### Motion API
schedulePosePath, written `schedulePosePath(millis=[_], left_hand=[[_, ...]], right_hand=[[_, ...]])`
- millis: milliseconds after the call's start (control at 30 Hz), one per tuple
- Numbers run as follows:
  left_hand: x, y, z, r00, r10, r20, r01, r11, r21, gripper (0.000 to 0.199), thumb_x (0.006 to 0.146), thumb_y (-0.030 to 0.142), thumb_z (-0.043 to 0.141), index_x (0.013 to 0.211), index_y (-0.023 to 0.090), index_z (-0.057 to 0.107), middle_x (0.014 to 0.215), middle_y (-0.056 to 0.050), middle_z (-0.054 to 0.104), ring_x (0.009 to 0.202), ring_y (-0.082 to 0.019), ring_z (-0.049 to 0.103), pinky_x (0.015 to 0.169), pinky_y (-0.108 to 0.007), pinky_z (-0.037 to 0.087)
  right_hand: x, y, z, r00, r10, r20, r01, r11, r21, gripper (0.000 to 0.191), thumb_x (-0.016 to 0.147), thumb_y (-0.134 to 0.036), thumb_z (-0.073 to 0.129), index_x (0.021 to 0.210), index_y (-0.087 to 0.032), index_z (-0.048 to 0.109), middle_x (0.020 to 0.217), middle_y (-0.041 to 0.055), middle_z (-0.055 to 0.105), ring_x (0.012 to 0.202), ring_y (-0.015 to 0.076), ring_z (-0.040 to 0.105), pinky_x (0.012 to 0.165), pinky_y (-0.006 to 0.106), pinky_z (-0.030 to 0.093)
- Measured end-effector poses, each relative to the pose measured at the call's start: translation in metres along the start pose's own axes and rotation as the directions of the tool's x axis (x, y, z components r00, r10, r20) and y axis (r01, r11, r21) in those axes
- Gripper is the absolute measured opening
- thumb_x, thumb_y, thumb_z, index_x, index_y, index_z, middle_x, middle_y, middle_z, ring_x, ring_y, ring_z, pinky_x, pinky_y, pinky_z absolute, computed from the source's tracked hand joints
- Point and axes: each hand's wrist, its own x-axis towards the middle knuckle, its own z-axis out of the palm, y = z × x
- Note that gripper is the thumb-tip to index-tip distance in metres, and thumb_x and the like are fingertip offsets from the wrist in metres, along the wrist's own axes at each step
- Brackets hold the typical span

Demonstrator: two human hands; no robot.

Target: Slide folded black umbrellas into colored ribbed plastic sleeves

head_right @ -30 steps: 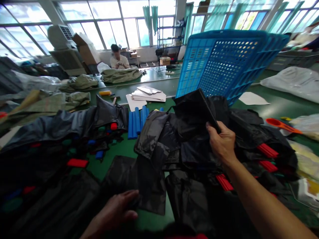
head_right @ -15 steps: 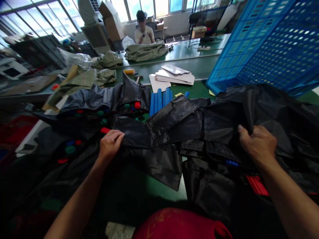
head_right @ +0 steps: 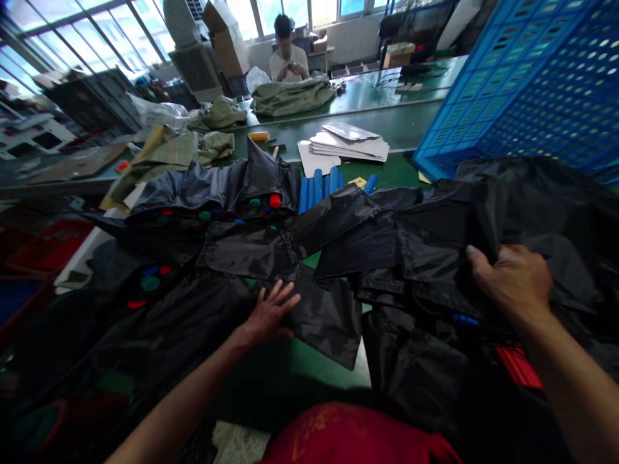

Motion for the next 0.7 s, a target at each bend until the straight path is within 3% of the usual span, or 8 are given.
schedulePosePath(millis=[67, 133, 233, 300, 400, 567, 633, 700], left_hand=[[-0.002, 0.015, 0.035, 0.991, 0.112, 0.066, -0.107, 0.991, -0.081, 0.088, 0.064, 0.056, 0.074, 0.14, 0.036, 0.034, 0.153, -0.008, 0.025, 0.138, -0.039, 0.017, 0.1, -0.066, 0.025], [-0.004, 0.017, 0.057, 0.995, 0.103, 0.006, -0.102, 0.987, -0.125, 0.064, 0.074, 0.051, 0.067, 0.132, 0.032, 0.046, 0.144, -0.011, 0.04, 0.13, -0.035, 0.032, 0.096, -0.058, 0.034], [-0.001, 0.008, 0.053, 0.99, 0.129, -0.05, -0.133, 0.986, -0.101, 0.021, 0.089, 0.025, 0.051, 0.106, 0.019, 0.063, 0.108, -0.011, 0.061, 0.103, -0.023, 0.051, 0.085, -0.039, 0.043], [0.0, 0.007, 0.027, 0.968, 0.25, -0.031, -0.251, 0.967, -0.049, 0.017, 0.087, 0.012, 0.046, 0.09, 0.014, 0.063, 0.089, -0.008, 0.061, 0.087, -0.018, 0.052, 0.077, -0.031, 0.043], [-0.008, 0.014, -0.046, 0.904, 0.412, -0.11, -0.414, 0.91, 0.011, 0.015, 0.087, 0.008, 0.044, 0.083, 0.014, 0.058, 0.083, -0.005, 0.056, 0.077, -0.015, 0.048, 0.072, -0.028, 0.043], [-0.049, 0.006, -0.178, 0.827, 0.425, -0.368, -0.363, 0.904, 0.227, 0.019, 0.091, 0.012, 0.04, 0.095, 0.014, 0.059, 0.084, -0.006, 0.056, 0.08, -0.016, 0.048, 0.075, -0.03, 0.044], [-0.059, -0.014, -0.198, 0.837, 0.366, -0.406, -0.258, 0.919, 0.297, 0.021, 0.091, 0.012, 0.04, 0.096, 0.015, 0.061, 0.085, -0.007, 0.057, 0.085, -0.018, 0.05, 0.078, -0.032, 0.045], [-0.061, -0.044, -0.192, 0.904, 0.258, -0.34, -0.143, 0.934, 0.327, 0.023, 0.09, 0.011, 0.04, 0.091, 0.015, 0.063, 0.085, -0.008, 0.058, 0.086, -0.02, 0.051, 0.077, -0.033, 0.046]], right_hand=[[0.001, 0.002, 0.001, 1.0, -0.018, 0.016, 0.018, 1.0, 0.003, 0.042, 0.073, -0.06, 0.036, 0.052, -0.024, 0.042, 0.058, 0.0085, 0.045, 0.052, 0.022, 0.04, 0.05, 0.033, 0.03], [0.003, 0.007, 0.005, 0.999, -0.017, 0.028, 0.016, 0.999, 0.03, 0.04, 0.07, -0.061, 0.038, 0.05, -0.026, 0.034, 0.057, 0.0068, 0.042, 0.05, 0.0208, 0.036, 0.049, 0.033, 0.029], [0.007, 0.016, 0.014, 0.999, 0.025, 0.037, -0.028, 0.996, 0.079, 0.041, 0.067, -0.061, 0.042, 0.049, -0.028, 0.025, 0.056, 0.0048, 0.038, 0.048, 0.0193, 0.033, 0.048, 0.033, 0.028], [0.008, 0.019, 0.017, 0.999, 0.044, 0.027, -0.047, 0.991, 0.129, 0.043, 0.067, -0.059, 0.046, 0.048, -0.028, 0.023, 0.056, 0.0038, 0.037, 0.046, 0.0187, 0.032, 0.047, 0.033, 0.028], [0.007, 0.018, 0.013, 0.998, 0.061, 0.009, -0.062, 0.974, 0.22, 0.043, 0.068, -0.055, 0.052, 0.049, -0.027, 0.025, 0.055, 0.0019, 0.038, 0.045, 0.0172, 0.033, 0.047, 0.032, 0.027], [0.004, 0.008, 0.002, 0.978, 0.196, 0.077, -0.21, 0.936, 0.284, 0.039, 0.072, -0.041, 0.061, 0.051, -0.026, 0.031, 0.054, -0.0003, 0.039, 0.044, 0.0141, 0.032, 0.048, 0.03, 0.026], [0.004, 0.007, 0.001, 0.975, 0.213, 0.062, -0.222, 0.932, 0.287, 0.041, 0.072, -0.039, 0.063, 0.051, -0.026, 0.03, 0.053, -0.0011, 0.037, 0.044, 0.0133, 0.03, 0.048, 0.03, 0.025], [0.005, 0.007, 0.001, 0.971, 0.231, 0.064, -0.24, 0.926, 0.29, 0.042, 0.073, -0.039, 0.064, 0.051, -0.026, 0.03, 0.053, -0.0009, 0.038, 0.044, 0.013, 0.031, 0.048, 0.029, 0.026]])
